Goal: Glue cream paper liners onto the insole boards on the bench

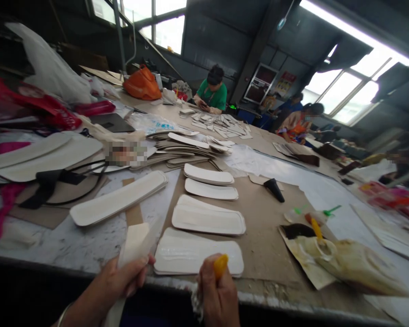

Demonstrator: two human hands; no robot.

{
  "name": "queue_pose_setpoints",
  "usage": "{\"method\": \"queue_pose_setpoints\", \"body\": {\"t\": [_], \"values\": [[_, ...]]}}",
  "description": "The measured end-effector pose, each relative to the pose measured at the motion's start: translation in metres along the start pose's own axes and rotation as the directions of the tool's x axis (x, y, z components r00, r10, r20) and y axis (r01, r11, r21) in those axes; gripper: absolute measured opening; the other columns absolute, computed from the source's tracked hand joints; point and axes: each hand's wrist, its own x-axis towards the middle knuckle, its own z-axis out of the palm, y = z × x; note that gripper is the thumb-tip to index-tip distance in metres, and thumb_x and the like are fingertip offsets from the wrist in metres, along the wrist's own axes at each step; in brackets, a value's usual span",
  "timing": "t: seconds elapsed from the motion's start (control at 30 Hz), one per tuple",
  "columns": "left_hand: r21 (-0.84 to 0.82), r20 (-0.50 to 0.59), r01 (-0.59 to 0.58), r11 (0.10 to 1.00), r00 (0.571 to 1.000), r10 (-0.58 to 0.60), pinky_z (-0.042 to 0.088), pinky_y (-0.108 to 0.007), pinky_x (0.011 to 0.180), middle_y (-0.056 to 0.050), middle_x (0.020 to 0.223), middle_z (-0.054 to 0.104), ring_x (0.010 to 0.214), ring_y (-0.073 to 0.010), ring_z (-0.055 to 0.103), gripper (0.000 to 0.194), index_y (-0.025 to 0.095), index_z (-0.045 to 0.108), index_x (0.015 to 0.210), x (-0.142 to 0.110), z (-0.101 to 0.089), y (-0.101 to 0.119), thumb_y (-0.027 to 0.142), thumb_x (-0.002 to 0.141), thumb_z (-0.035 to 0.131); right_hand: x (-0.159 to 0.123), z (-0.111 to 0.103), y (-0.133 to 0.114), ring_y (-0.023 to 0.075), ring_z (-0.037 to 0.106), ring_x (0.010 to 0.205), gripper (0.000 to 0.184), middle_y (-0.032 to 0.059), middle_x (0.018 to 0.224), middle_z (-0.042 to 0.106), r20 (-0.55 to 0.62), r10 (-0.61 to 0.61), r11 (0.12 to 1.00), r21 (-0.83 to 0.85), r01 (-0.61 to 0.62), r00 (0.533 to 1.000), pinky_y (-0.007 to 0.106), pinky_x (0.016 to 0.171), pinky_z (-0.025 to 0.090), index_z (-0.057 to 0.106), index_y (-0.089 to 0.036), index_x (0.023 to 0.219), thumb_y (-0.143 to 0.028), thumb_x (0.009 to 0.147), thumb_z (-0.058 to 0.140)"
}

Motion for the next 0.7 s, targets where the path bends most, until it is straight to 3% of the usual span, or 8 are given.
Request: {"method": "queue_pose_setpoints", "body": {"t": [0.07,0.17,0.27,0.43,0.7], "values": [[-0.068,0.034,0.012,0.998,0.999,-0.010,0.026,-0.023,0.042,0.003,0.045,0.048,0.039,-0.0091,0.035,0.043,0.015,0.063,0.073,-0.007,0.007,0.000,0.056,0.064,0.055,0.003,0.019,-0.001,0.0097,0.038,0.047,0.038,-0.0058,0.053,0.040,0.083,0.053,0.998,0.028,-0.056,0.995,0.021,0.047,0.036,0.053,-0.019,0.072,-0.055,0.083,0.047],[-0.036,0.074,0.004,0.999,0.997,-0.001,0.028,-0.023,0.043,0.002,0.040,0.046,0.038,-0.0093,0.038,0.047,0.015,0.059,0.055,-0.013,0.014,-0.004,0.060,0.064,0.055,0.005,0.048,-0.001,0.0086,0.039,0.046,0.039,-0.0083,0.053,0.038,0.199,0.071,0.987,0.129,-0.098,0.977,0.020,0.046,0.036,0.056,-0.018,0.086,-0.053,0.072,0.063],[-0.028,0.082,-0.019,0.999,0.996,0.021,0.030,-0.024,0.043,0.002,0.036,0.042,0.038,-0.0101,0.038,0.051,0.015,0.054,0.046,-0.014,0.019,-0.011,0.063,0.063,0.056,0.002,0.066,0.002,0.0084,0.039,0.041,0.038,-0.0087,0.052,0.040,0.254,0.133,0.961,0.203,-0.187,0.958,0.020,0.040,0.035,0.055,-0.018,0.082,-0.051,0.067,0.067],[-0.084,0.085,-0.005,0.996,0.996,0.012,0.036,-0.025,0.044,0.000,0.040,0.049,0.040,-0.0125,0.044,0.054,0.015,0.056,0.050,-0.012,0.022,-0.019,0.069,0.055,0.061,-0.004,0.069,0.002,0.0096,0.041,0.040,0.036,-0.0060,0.049,0.044,0.118,0.170,0.954,0.229,-0.194,0.978,0.021,0.038,0.036,0.048,-0.020,0.065,-0.053,0.073,0.057],[-0.032,0.001,-0.031,0.999,1.000,0.031,0.047,-0.028,0.055,-0.007,0.058,0.066,0.059,-0.0213,0.059,0.056,0.014,0.064,0.062,-0.012,0.028,-0.036,0.069,0.056,0.060,-0.012,0.067,0.016,0.0162,0.056,0.060,0.036,0.0009,0.065,0.059,0.028,0.152,0.977,0.144,-0.155,0.988,0.025,0.055,0.048,0.056,-0.017,0.078,-0.053,0.072,0.061]]}}
